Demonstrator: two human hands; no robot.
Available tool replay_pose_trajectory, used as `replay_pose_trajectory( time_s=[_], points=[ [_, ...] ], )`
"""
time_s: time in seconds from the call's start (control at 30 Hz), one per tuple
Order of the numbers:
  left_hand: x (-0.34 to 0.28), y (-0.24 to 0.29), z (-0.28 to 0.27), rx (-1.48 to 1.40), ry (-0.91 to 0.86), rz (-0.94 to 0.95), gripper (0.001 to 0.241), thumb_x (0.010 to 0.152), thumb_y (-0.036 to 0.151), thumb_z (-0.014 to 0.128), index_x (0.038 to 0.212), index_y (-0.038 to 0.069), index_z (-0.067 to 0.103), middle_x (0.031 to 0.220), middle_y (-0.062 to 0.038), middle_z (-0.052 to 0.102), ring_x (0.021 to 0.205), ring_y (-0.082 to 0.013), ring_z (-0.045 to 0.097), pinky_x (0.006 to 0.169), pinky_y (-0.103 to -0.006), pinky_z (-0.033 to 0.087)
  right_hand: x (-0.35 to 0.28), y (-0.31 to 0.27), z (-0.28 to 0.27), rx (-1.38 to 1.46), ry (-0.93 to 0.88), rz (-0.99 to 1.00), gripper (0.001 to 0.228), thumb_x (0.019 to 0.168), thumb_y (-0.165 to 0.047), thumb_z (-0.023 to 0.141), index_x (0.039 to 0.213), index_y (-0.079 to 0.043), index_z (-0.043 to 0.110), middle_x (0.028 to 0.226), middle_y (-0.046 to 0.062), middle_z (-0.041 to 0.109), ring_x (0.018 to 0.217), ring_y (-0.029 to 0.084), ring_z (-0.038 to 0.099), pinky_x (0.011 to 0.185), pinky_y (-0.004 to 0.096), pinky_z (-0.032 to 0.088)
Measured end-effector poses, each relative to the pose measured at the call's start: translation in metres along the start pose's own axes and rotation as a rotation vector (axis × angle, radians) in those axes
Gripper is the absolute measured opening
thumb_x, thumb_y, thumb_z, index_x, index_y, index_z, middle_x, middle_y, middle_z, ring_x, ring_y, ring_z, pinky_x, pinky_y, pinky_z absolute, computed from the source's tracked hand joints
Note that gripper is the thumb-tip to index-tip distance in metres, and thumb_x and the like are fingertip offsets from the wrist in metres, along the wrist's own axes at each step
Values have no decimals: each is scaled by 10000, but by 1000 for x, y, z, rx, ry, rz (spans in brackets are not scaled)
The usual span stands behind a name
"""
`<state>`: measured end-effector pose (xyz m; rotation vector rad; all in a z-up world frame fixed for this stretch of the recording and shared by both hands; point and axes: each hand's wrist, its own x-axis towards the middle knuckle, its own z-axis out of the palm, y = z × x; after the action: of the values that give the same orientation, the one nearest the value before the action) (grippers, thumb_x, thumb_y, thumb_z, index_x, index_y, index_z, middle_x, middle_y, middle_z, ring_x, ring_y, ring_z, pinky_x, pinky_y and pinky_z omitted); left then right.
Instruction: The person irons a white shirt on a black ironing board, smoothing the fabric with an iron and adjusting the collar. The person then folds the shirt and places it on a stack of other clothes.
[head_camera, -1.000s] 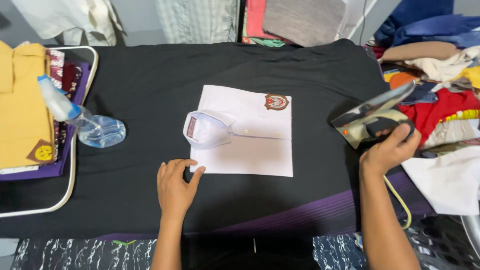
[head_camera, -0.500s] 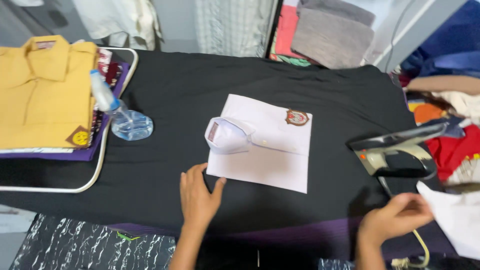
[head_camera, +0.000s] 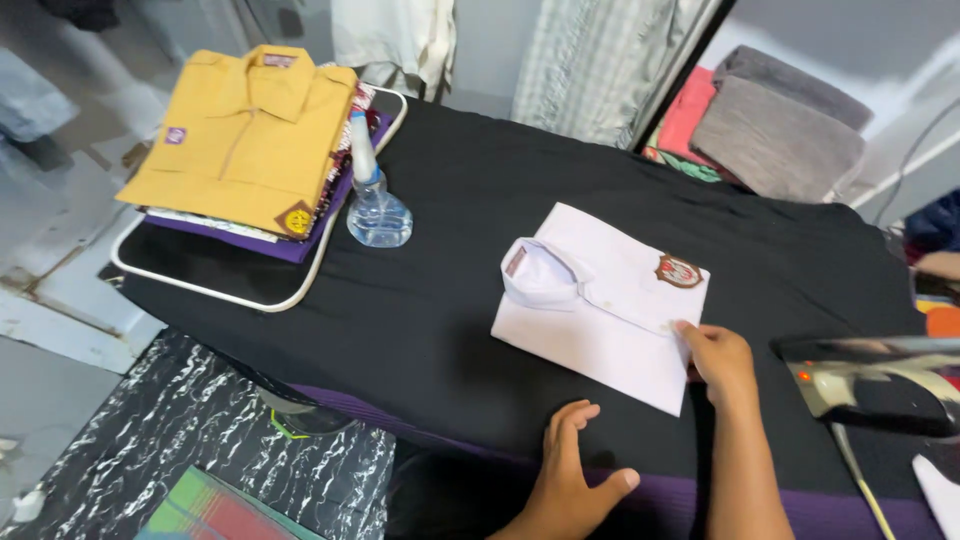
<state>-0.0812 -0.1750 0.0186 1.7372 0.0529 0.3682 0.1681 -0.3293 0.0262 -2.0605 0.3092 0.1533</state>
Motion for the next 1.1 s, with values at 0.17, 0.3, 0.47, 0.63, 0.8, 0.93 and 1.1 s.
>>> replay_pose_trajectory(
  time_s=[0.17, 0.3, 0.47, 0.63, 0.8, 0.93, 1.1],
  points=[
    [6, -9, 1, -391, -10, -220, 806, 832, 198, 700, 1491, 9, 277, 1551, -200, 331, 1443, -305, 331, 1192, -436, 243, 7, 1, 3, 318, -103, -13, 193, 946, -118, 666, 1041, 47, 637, 859, 148, 593, 722, 199, 548, 638, 291, 446],
    [21, -20, 17, -1013, 95, -527, 826, 938, 92, 651, 1555, -22, 114, 1618, -261, 210, 1519, -362, 291, 1208, -470, 311, -37, -43, -1, 650, -169, 13, 227, 951, -93, 618, 1138, 30, 655, 741, 33, 573, 515, 33, 432, 440, 165, 366],
    [55, -54, 42, -1811, -46, -354, 509, 1153, 151, 584, 1484, -93, 283, 1479, -298, 311, 1466, -475, 289, 1195, -577, 218, -70, -53, 10, 991, -221, 2, 102, 940, -42, 590, 1030, 4, 610, 876, 101, 620, 634, 104, 554, 504, 179, 467],
    [78, 23, -3, -1646, 177, -622, 641, 895, 133, 576, 1487, -49, 410, 1397, -254, 562, 1278, -371, 557, 1126, -586, 381, -111, -45, 11, 1113, -264, 20, 319, 944, -11, 524, 1241, 88, 582, 1159, 222, 661, 964, 245, 653, 855, 312, 562],
    [65, 1, -12, -1434, 307, -723, 596, 811, -148, 497, 1400, -160, 411, 1395, -356, 519, 1241, -432, 538, 1040, -506, 440, -92, 20, 1, 954, -316, 40, 509, 986, -280, 545, 1319, 104, 539, 1040, 260, 674, 728, 209, 647, 552, 268, 533],
    [49, -3, -26, -1339, 319, -789, 579, 817, -141, 495, 1391, -141, 425, 1329, -343, 539, 1187, -404, 555, 1009, -481, 466, -95, 29, -8, 948, -291, 111, 532, 955, -216, 500, 1415, 49, 470, 1333, 312, 573, 1054, 350, 643, 819, 442, 566],
    [23, -23, -65, -1051, 85, -803, 558, 835, -81, 530, 1391, -78, 482, 1252, -268, 631, 1003, -298, 639, 842, -374, 546, -77, 89, -19, 1105, -462, 192, 392, 995, -155, 521, 1341, 30, 510, 1318, 235, 628, 1103, 259, 678, 898, 395, 588]
  ],
)
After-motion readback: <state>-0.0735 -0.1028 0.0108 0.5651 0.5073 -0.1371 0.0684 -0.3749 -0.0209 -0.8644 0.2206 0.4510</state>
